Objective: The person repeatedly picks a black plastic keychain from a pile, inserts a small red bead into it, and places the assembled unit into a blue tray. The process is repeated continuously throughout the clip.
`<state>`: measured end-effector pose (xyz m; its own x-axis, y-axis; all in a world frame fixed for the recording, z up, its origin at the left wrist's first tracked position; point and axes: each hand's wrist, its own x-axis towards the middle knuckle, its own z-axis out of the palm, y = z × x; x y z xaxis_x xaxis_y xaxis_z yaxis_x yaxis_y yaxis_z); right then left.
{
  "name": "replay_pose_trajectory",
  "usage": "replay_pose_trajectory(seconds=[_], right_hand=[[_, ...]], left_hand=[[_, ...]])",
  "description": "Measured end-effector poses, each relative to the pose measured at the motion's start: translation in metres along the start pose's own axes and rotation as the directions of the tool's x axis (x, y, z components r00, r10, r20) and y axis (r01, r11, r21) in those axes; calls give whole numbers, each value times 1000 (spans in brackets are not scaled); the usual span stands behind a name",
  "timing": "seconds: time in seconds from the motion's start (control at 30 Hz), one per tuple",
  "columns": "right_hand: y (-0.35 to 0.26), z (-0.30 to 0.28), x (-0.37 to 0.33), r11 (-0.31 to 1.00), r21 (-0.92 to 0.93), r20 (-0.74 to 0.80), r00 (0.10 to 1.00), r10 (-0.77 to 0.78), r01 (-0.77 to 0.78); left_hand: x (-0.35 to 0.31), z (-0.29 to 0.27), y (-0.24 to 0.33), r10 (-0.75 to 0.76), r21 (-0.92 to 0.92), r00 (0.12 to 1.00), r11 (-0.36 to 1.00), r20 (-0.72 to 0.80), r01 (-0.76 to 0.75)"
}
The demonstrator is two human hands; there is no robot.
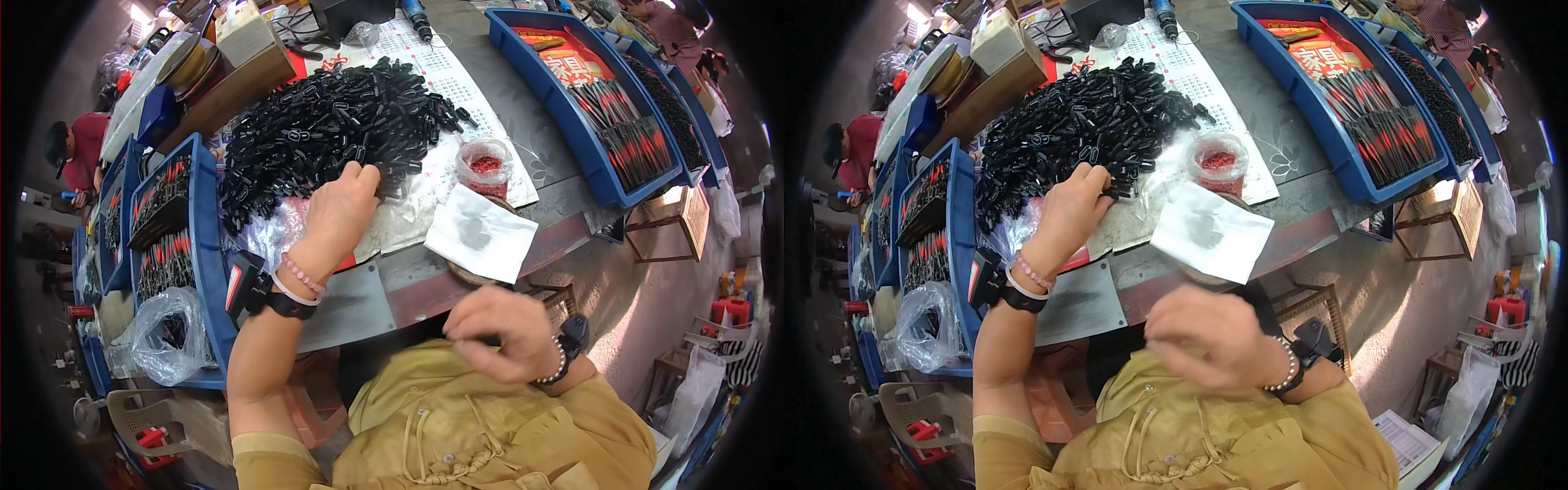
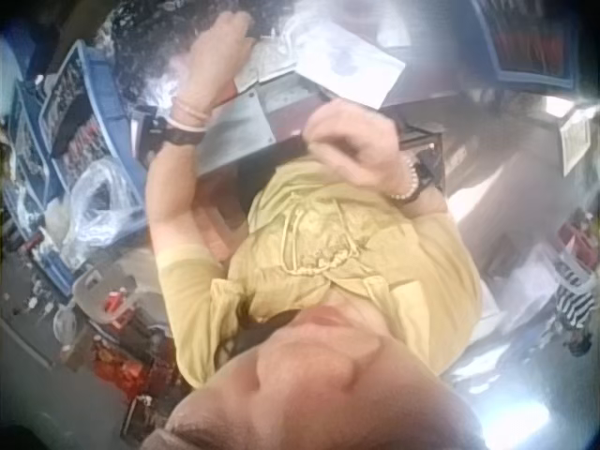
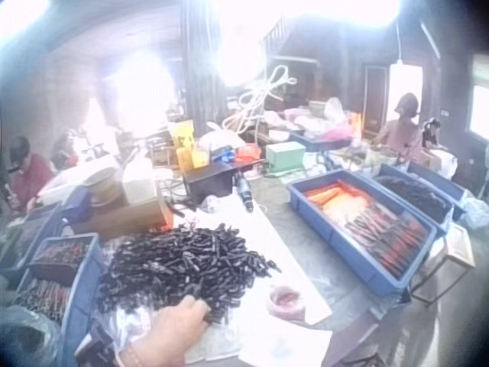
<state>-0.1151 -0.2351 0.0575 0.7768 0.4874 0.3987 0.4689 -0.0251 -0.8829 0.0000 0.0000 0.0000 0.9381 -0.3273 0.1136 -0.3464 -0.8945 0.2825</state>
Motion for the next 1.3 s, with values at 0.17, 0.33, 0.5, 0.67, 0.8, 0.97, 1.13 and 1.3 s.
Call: replay_pose_trajectory(seconds=[0.17,0.33,0.5,0.67,0.8,0.97,1.13,1.3], right_hand=[[18,-39,25,942,-275,-317,943,99,-192],[64,-81,71,774,-608,-133,984,121,-177],[100,-83,97,430,-888,22,921,389,-161],[114,-79,105,343,-933,61,895,442,-106],[114,-79,105,399,-910,67,909,412,-114],[109,-87,95,605,-756,-89,955,282,-249],[106,-90,90,675,-667,-158,945,286,-316],[107,-89,83,785,-512,-233,936,264,-349]], left_hand=[[-3,4,-6,92,-83,992,992,-83,-99],[-8,2,-8,89,-200,972,971,-218,-133],[-29,-26,4,-164,-518,950,855,-267,2],[-70,-54,23,-357,-902,933,385,48,194],[-93,-57,29,-297,-941,902,28,314,337],[-112,-44,40,-267,-926,892,-212,364,314],[-119,-36,52,-201,-924,915,-234,349,302],[-123,-27,68,-155,-919,923,-244,352,309]])
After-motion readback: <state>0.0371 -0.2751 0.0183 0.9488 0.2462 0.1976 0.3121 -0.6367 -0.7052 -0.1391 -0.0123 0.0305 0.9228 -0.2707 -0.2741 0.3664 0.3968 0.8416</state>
